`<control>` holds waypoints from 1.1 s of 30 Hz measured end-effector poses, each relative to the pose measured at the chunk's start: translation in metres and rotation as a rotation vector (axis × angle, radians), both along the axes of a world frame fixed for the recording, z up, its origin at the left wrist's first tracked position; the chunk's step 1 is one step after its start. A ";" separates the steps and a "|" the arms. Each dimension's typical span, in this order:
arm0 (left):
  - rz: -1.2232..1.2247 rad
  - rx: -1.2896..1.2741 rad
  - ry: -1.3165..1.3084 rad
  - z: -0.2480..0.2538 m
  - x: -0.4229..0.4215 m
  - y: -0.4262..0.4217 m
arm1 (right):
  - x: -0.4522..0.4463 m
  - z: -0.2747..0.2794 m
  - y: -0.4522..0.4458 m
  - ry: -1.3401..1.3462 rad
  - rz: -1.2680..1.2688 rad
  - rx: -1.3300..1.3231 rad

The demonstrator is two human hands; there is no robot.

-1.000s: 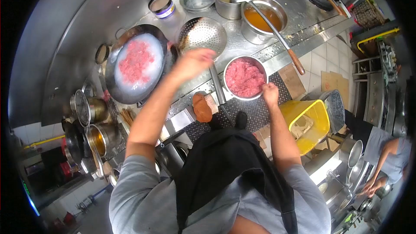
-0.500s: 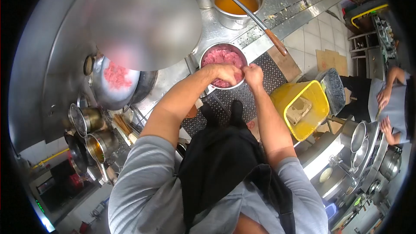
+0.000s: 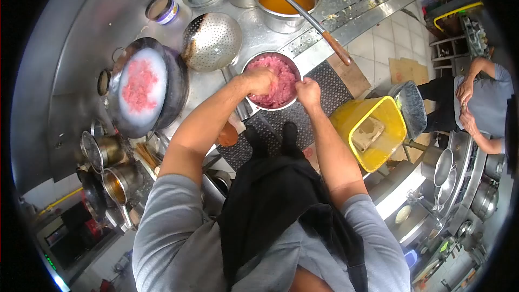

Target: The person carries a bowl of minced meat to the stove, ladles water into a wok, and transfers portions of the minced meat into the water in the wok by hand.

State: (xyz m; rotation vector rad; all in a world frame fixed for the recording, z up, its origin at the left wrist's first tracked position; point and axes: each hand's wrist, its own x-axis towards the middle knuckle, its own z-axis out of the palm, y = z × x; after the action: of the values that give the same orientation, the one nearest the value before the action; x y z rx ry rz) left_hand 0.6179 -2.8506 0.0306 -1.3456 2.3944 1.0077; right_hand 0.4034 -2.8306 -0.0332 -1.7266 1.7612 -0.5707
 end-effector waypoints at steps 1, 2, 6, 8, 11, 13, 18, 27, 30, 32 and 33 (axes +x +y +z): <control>0.051 -0.263 0.035 0.003 0.004 0.004 | 0.001 0.006 0.004 0.015 0.031 -0.030; 0.105 -0.144 -0.027 0.013 0.004 0.003 | 0.003 0.014 0.007 0.028 0.064 -0.065; 0.414 -0.320 -0.186 -0.033 -0.013 0.011 | 0.009 0.010 0.012 -0.038 -0.007 -0.111; 0.498 -0.269 -0.250 -0.023 -0.030 0.010 | 0.006 -0.053 0.016 -0.299 -0.134 -0.085; 0.606 -0.100 -0.274 -0.003 -0.038 0.019 | 0.019 -0.038 0.022 -0.543 -0.294 0.017; 0.661 -0.095 -0.276 -0.012 -0.029 0.021 | 0.020 -0.009 0.026 -0.802 -0.372 0.245; 0.688 -0.115 -0.111 -0.070 -0.025 0.028 | 0.028 0.004 0.024 -0.929 -0.498 0.324; 0.622 -0.101 0.220 -0.059 -0.029 0.040 | 0.030 0.018 0.018 -0.930 -0.458 0.373; 0.620 0.188 0.279 -0.019 -0.024 0.037 | 0.032 0.025 0.012 -0.894 -0.464 0.376; 0.581 0.279 0.389 -0.006 -0.020 0.035 | 0.030 0.023 0.011 -0.877 -0.479 0.370; 0.579 0.279 0.395 0.008 -0.016 0.035 | 0.028 0.019 0.009 -0.888 -0.473 0.398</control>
State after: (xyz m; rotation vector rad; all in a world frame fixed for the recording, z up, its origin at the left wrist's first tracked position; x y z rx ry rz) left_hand 0.6017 -2.8157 0.0384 -1.9172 2.0077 1.8281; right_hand 0.4316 -2.8212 -0.0145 -0.6013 1.4510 -0.9254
